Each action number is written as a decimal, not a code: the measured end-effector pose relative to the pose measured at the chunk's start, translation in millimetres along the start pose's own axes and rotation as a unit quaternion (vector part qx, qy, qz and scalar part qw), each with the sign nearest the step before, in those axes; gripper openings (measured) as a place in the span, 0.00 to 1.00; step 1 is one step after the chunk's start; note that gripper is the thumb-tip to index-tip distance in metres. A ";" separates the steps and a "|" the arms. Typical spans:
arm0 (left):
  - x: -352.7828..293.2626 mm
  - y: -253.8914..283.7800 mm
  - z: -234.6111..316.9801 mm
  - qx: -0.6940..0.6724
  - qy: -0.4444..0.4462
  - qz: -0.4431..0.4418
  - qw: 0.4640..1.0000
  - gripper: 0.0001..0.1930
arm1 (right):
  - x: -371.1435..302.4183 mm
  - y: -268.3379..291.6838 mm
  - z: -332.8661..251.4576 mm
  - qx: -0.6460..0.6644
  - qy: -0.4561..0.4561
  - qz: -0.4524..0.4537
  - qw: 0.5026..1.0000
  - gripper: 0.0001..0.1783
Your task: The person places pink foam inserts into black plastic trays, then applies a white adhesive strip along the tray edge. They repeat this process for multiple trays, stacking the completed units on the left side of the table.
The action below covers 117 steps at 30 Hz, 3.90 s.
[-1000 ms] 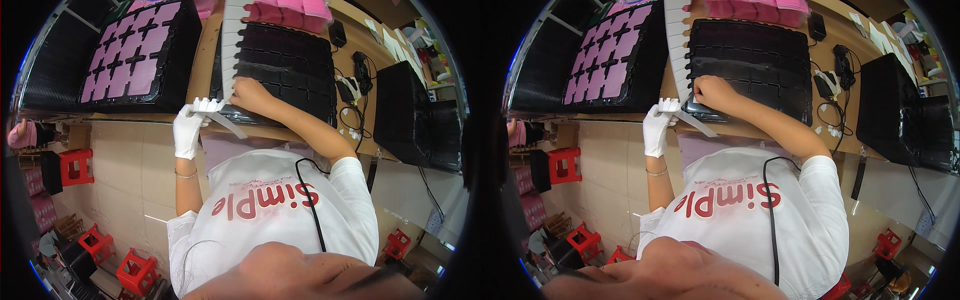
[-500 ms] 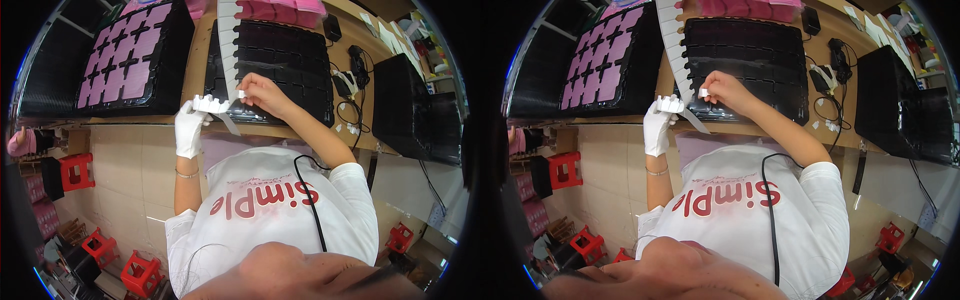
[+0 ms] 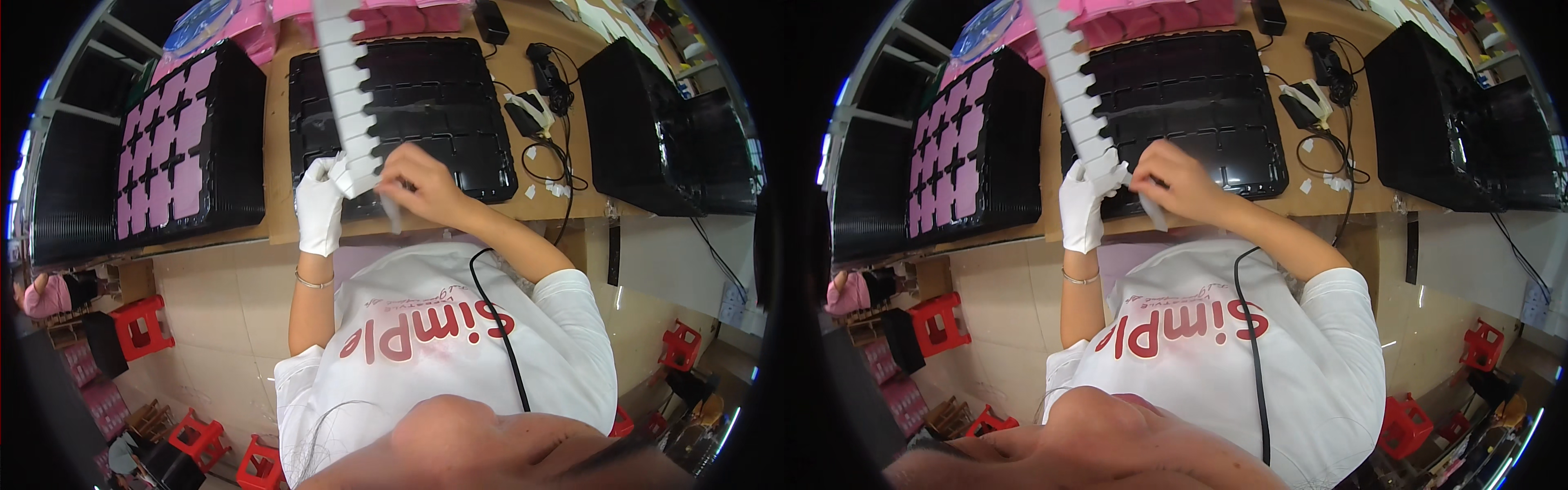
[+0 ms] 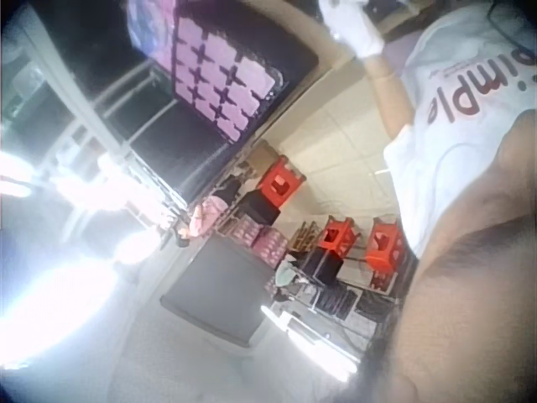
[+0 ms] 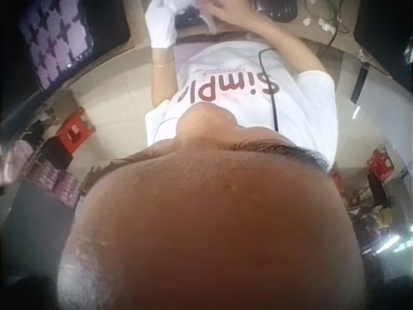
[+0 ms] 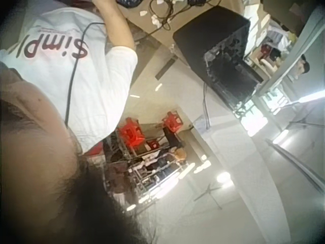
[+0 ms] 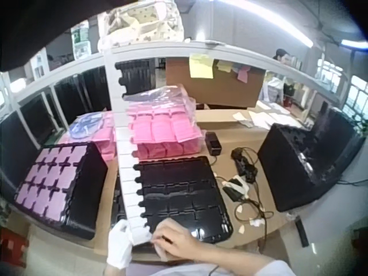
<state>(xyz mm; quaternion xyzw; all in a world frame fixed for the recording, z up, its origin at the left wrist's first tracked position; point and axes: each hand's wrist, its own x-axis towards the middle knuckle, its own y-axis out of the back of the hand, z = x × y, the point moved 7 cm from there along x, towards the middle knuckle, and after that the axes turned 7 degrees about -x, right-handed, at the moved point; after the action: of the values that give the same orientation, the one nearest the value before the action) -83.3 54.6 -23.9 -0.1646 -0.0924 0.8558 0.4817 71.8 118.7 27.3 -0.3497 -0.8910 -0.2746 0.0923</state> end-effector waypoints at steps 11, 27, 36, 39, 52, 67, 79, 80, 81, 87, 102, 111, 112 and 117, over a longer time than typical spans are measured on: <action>11.8 10.8 -2.1 -0.060 0.013 0.004 0.998 0.11 | 96.9 201.6 215.2 -0.225 -0.188 0.097 0.951 0.12; 13.0 10.4 -5.1 -0.030 0.014 -0.014 0.999 0.11 | 119.7 192.0 223.4 -0.332 -0.215 0.033 0.918 0.06; 16.1 24.2 -17.1 -0.069 0.015 -0.043 0.997 0.13 | 107.8 194.6 210.6 -0.283 -0.144 0.064 0.946 0.07; 17.0 26.2 -20.7 -0.096 -0.008 -0.044 0.994 0.12 | 114.5 189.4 222.1 -0.297 -0.202 0.044 0.932 0.07; 22.1 19.8 -19.3 -0.019 -0.022 -0.029 0.999 0.15 | 54.5 167.1 164.8 0.146 -0.213 0.056 0.964 0.05; -44.0 -82.3 -27.9 0.027 0.099 -0.075 0.992 0.14 | -85.9 45.7 41.9 0.237 -0.318 0.102 0.912 0.11; -32.8 -86.1 -22.0 0.102 0.060 -0.048 0.992 0.11 | -90.5 64.6 -1.1 -0.047 -0.063 0.110 0.991 0.03; -32.5 -84.8 -19.3 0.107 0.055 -0.051 0.991 0.11 | -90.5 81.0 12.0 -0.042 -0.098 0.119 0.987 0.03; -30.1 -83.6 -20.0 0.110 0.062 -0.061 0.990 0.11 | -90.6 98.2 25.4 -0.039 -0.134 0.129 0.982 0.04; -27.8 -86.0 -22.6 0.142 0.083 -0.073 0.984 0.11 | -86.5 131.6 83.7 -0.273 -0.252 0.054 0.927 0.08; -23.6 -84.4 -26.0 0.128 0.067 -0.087 0.986 0.11 | -111.8 125.3 56.8 -0.164 -0.245 0.066 0.953 0.07; -61.3 -31.7 -18.1 0.258 0.052 -0.135 0.955 0.13 | -417.4 205.3 138.0 -0.227 -0.544 0.069 0.805 0.05; -63.0 -27.0 -15.2 0.312 0.002 -0.177 0.933 0.15 | -464.5 205.8 158.6 -0.308 -0.530 0.065 0.787 0.09; -70.3 15.1 54.7 0.537 -0.099 -0.196 0.814 0.23 | -406.6 200.3 78.2 -0.669 -0.465 -0.018 0.579 0.14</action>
<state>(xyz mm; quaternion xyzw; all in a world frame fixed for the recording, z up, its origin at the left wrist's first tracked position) -81.8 -13.3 35.7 0.2272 0.3047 0.6687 0.6391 509.2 50.4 -97.7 -0.3758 -0.3817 -0.5940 -0.6002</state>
